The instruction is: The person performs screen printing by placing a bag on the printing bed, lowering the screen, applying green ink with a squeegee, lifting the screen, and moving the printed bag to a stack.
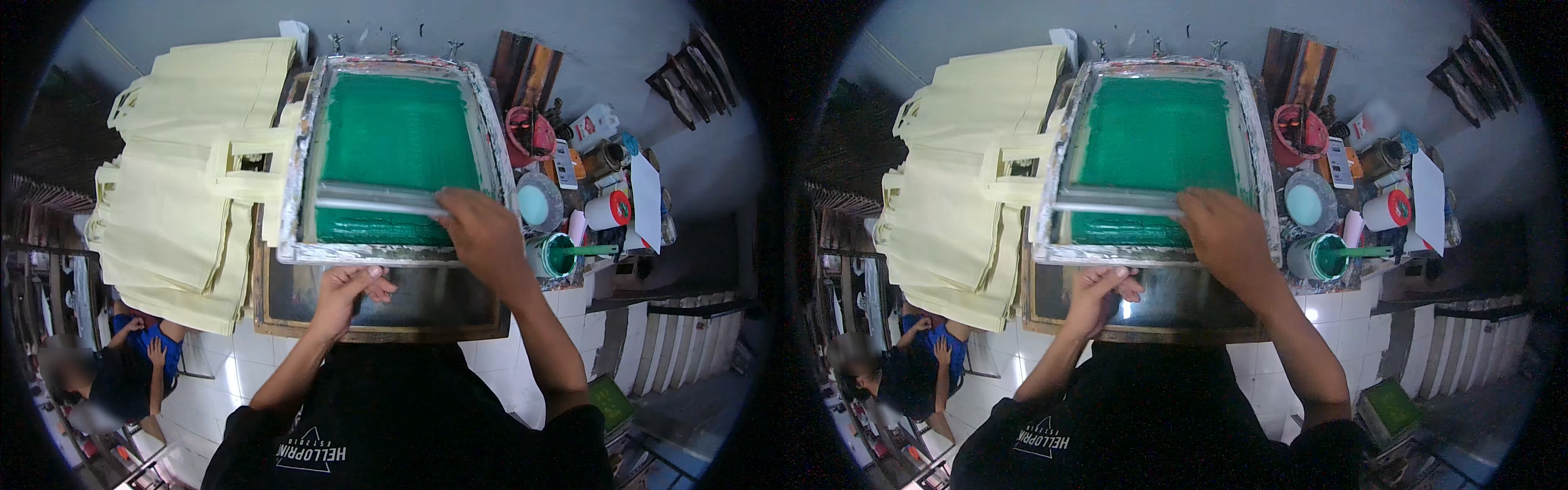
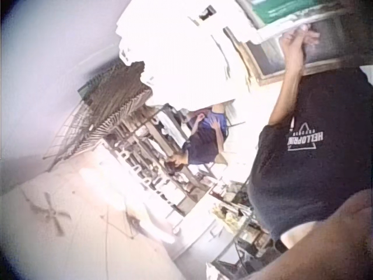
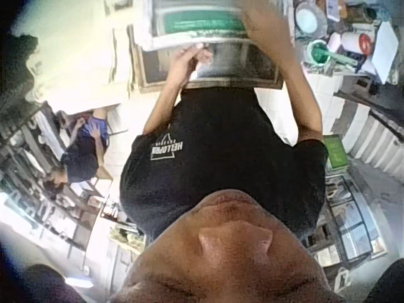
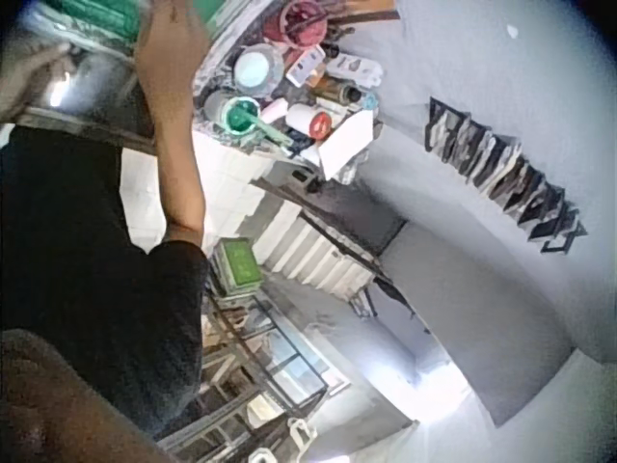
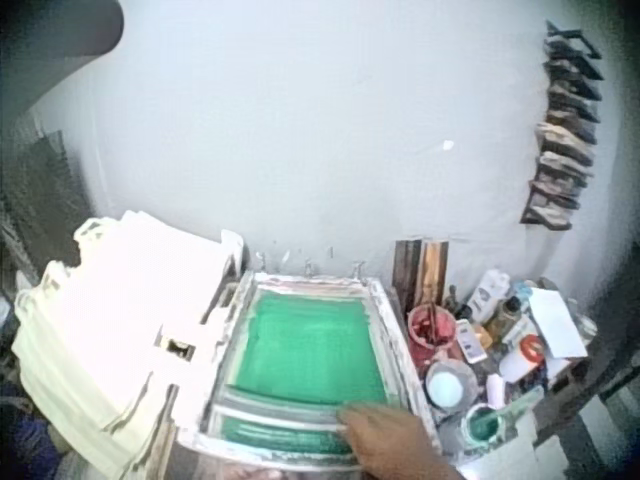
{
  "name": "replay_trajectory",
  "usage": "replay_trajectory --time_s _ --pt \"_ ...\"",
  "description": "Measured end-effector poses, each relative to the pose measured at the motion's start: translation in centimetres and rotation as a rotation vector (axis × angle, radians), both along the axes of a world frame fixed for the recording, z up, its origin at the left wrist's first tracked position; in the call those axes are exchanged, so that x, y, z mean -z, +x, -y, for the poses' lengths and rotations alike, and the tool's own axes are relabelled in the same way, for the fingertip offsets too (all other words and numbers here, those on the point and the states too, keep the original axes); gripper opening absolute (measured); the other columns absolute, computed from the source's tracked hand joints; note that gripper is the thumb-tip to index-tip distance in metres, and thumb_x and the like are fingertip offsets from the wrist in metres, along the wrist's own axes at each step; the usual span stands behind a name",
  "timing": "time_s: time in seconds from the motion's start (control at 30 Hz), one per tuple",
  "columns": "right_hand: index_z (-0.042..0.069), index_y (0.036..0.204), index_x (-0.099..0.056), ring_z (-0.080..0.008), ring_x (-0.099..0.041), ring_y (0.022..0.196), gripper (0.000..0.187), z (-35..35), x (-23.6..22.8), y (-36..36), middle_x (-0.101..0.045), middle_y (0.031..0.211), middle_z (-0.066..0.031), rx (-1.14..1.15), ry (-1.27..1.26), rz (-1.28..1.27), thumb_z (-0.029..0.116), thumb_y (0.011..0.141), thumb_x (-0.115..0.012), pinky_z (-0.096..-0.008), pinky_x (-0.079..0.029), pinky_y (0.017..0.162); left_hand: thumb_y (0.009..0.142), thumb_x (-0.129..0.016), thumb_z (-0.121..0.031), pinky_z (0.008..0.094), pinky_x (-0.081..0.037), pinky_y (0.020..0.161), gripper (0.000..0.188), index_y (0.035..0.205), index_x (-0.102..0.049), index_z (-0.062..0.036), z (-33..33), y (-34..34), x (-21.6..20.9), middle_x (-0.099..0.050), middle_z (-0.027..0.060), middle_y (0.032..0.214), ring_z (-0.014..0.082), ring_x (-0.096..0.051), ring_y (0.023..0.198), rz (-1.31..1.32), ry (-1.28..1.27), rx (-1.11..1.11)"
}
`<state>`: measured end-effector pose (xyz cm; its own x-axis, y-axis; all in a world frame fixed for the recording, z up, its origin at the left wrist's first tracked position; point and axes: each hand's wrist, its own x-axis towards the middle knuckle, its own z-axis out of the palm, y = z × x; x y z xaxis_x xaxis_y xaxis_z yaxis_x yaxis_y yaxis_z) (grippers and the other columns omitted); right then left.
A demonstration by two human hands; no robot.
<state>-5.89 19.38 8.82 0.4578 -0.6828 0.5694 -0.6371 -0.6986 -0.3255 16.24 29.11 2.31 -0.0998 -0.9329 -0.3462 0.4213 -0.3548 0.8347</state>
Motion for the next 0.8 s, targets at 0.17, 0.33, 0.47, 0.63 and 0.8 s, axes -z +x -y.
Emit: replay_trajectory --time_s 0.17,0.33,0.47,0.63,0.8 --pt "0.006 0.095 -0.064 -0.0337 -0.067 0.079 0.014 0.3 3.5 1.4 -0.068 0.082 -0.0135 0.029 -0.01 -0.241 0.019 0.093 -0.068 -0.0448 -0.055 0.07 0.096 -0.07 -0.02 0.0256 -0.045 0.056 0.026 0.082 -0.07 0.0015 -1.1 -0.5 4.1 -0.069 0.0095 0.069 0.0119 -0.058 0.055 0.035 0.094 -0.007" --pt "0.008 0.089 -0.061 -0.0338 -0.069 0.079 0.018 1.7 0.7 -0.5 -0.068 0.08 -0.0125 -0.042 0.238 -0.229 0.024 0.095 -0.066 -0.0469 -0.053 0.064 0.095 -0.07 -0.019 0.0264 -0.041 0.051 0.026 0.075 -0.068 -0.0023 -1.0 -0.1 3.8 -0.064 0.007 0.062 0.0115 -0.054 0.051 0.084 0.114 -0.01" --pt "0.008 0.091 -0.061 -0.0332 -0.07 0.08 0.019 -0.4 -0.1 -0.2 -0.069 0.081 -0.0128 -0.039 0.416 -0.416 0.026 0.094 -0.067 -0.0448 -0.055 0.065 0.096 -0.069 -0.017 0.0272 -0.041 0.05 0.025 0.075 -0.067 -0.0023 -1.0 0.0 3.9 -0.062 0.0063 0.06 0.0122 -0.054 0.049 0.103 0.107 0.019" --pt "0.006 0.092 -0.059 -0.0348 -0.066 0.076 0.02 -1.5 2.4 0.9 -0.065 0.08 -0.0129 -0.099 0.216 -0.297 0.021 0.091 -0.072 -0.0453 -0.051 0.064 0.096 -0.069 -0.018 0.0265 -0.04 0.047 0.027 0.075 -0.066 -0.0024 -1.1 0.0 4.4 -0.06 0.0047 0.058 0.0111 -0.053 0.048 0.113 0.089 0.026" --pt "0.006 0.091 -0.057 -0.0379 -0.064 0.076 0.024 7.4 5.1 0.8 -0.063 0.077 -0.0152 -0.112 0.098 -0.296 0.027 0.094 -0.069 -0.0491 -0.049 0.063 0.097 -0.068 -0.017 0.0248 -0.038 0.045 0.024 0.08 -0.068 -0.0006 -1.3 0.0 4.4 -0.061 0.0037 0.059 0.0089 -0.051 0.046 0.096 0.096 0.035"
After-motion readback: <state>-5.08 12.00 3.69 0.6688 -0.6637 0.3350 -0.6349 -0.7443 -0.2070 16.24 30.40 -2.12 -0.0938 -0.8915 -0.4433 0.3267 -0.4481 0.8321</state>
